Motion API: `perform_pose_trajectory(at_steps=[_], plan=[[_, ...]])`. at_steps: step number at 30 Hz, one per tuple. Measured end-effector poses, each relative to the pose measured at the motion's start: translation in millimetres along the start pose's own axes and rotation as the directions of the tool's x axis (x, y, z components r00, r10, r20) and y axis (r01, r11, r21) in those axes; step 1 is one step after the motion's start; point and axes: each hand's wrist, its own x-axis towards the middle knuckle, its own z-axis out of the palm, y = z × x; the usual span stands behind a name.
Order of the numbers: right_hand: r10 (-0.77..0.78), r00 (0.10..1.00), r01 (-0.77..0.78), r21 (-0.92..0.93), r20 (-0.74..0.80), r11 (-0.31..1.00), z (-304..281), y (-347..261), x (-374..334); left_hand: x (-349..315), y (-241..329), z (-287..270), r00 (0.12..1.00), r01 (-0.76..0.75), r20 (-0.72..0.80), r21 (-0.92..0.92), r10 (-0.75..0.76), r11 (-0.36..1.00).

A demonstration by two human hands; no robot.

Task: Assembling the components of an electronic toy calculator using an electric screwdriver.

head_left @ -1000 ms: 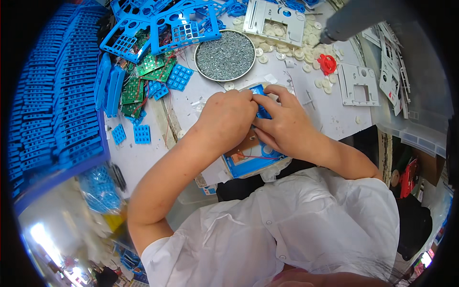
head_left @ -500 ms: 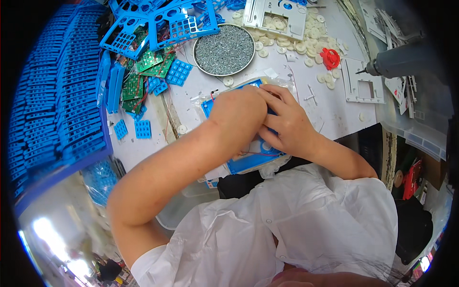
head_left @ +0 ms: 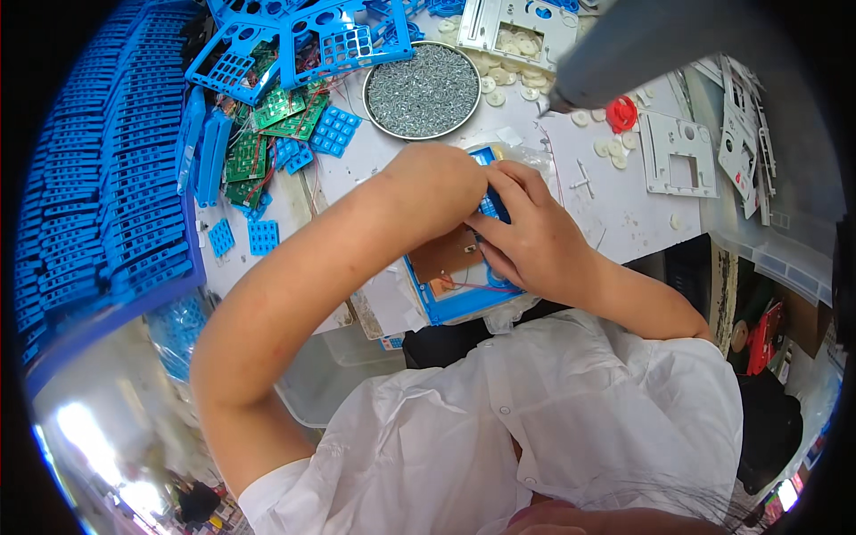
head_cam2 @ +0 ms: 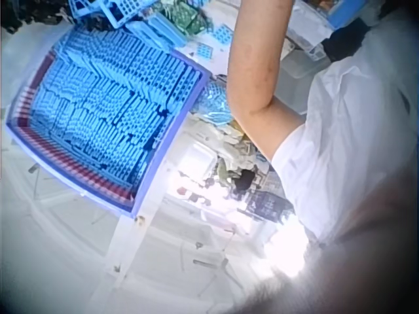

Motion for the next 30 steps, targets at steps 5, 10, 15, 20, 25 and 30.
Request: perform_pose_trajectory(at_steps=[5,10,15,20,25,30], plan=[[0.061,0.996,-0.059,-0.035,0.062,0.998,-0.2,-5.2,-0.1,-7.4,7.4,13.1,0.992,0.129,-0.013,-0.016,-0.129,0.992],[0.055,0.996,-0.052,-0.038,0.065,0.998,1.1,-5.6,-1.1,-25.2,-2.9,23.6,0.976,0.131,-0.167,-0.072,-0.142,0.989],[0.043,0.998,-0.039,-0.075,0.048,0.996,3.7,-4.5,-1.9,-27.9,-1.3,31.7,0.951,0.116,-0.279,-0.072,-0.132,0.991],[0.018,0.998,-0.015,-0.061,0.052,0.998,3.8,-5.8,0.5,-26.7,-4.4,32.2,0.957,0.096,-0.266,-0.088,-0.116,0.992],[0.031,0.998,-0.027,-0.080,0.051,0.996,4.0,-6.6,0.4,-27.7,5.8,36.5,0.911,0.149,-0.361,-0.163,-0.200,0.975],[0.050,0.997,-0.044,-0.096,0.057,0.994,3.4,-8.3,-0.9,-28.5,14.1,56.6,0.831,0.217,-0.445,-0.296,-0.335,0.930]])
